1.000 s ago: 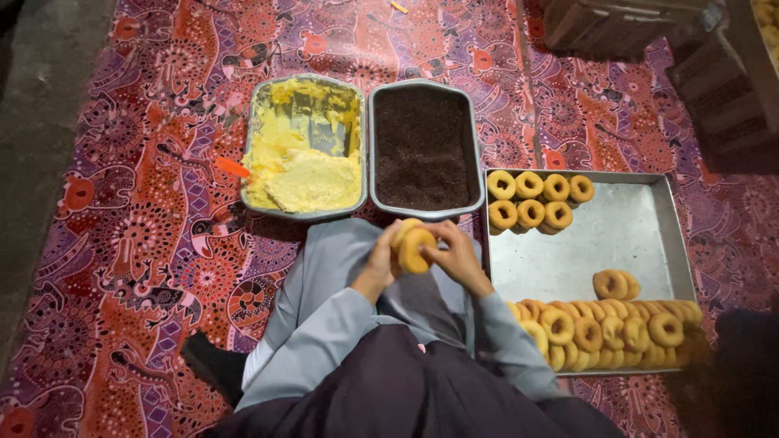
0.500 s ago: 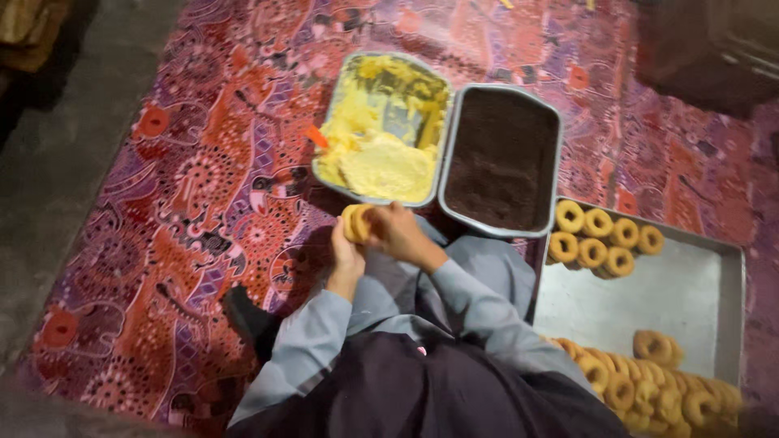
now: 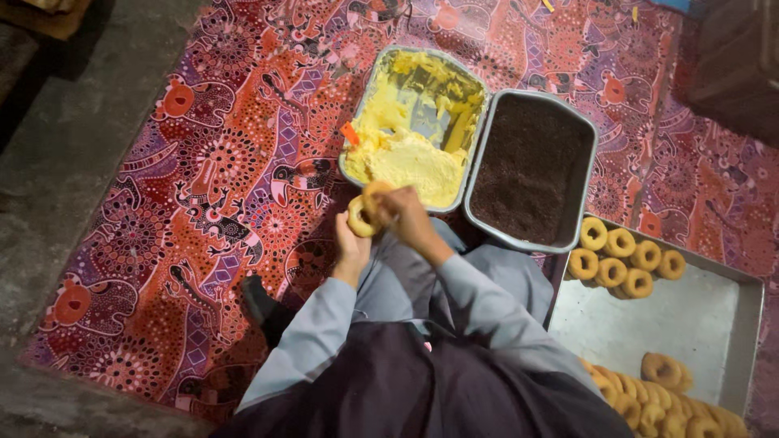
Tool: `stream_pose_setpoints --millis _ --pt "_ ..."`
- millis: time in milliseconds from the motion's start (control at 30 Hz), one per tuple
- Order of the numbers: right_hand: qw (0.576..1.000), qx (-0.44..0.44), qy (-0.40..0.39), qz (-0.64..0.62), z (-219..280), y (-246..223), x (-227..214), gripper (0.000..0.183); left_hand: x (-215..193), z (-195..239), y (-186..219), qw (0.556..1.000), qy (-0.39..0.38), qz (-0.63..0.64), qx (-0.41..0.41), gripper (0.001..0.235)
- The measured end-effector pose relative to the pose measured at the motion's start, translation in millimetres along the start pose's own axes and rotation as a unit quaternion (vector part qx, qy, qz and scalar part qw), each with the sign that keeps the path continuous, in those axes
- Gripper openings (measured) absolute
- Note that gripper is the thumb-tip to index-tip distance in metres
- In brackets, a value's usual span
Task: The person sits on a patterned floor mat and repeatedly picks up plain donuts from a metal tray. They dip each donut into a yellow paste, then roll it in a dark granular topping before placing it on a second tray. The process continues with multiple donuts throughout the clip.
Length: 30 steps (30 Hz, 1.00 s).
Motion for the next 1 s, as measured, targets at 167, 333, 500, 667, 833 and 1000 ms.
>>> stream_pose_setpoints --millis 167,333,500,667,833,1000 --pt "0.988 0.079 0.071 0.114 -14 19 -21 0.026 16 8 3 0.998 -0.041 0.032 0.024 0.051" --pt "0.999 -0.028 0.002 -0.032 5 -12 -4 0.030 27 15 0 0.997 0.054 0.000 -0.058 0.060" --pt "0.987 0.097 0.080 0.100 -11 22 -23 0.022 32 15 4 0.997 -0.071 -0.007 0.042 0.047" --pt "0.997 0.077 0.025 -0.005 4 3 -15 0.029 35 20 1 0.999 -0.044 -0.021 0.012 0.058" --pt "0.997 0.031 0.063 0.028 6 5 -19 0.014 46 26 2 0.994 -0.079 -0.050 0.050 0.062" --pt "0.988 0.123 0.044 0.081 -7 37 -27 0.022 43 29 0 0.992 -0.093 -0.070 0.045 0.058"
Point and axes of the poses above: each hand's wrist, its own z-axis away from the middle knuckle, its own x-axis out of the palm, y = z × x, the point moved 4 cm from there along -z, towards the middle knuckle, and after that the axes turned 3 degrees about z, right-handed, at the moved point
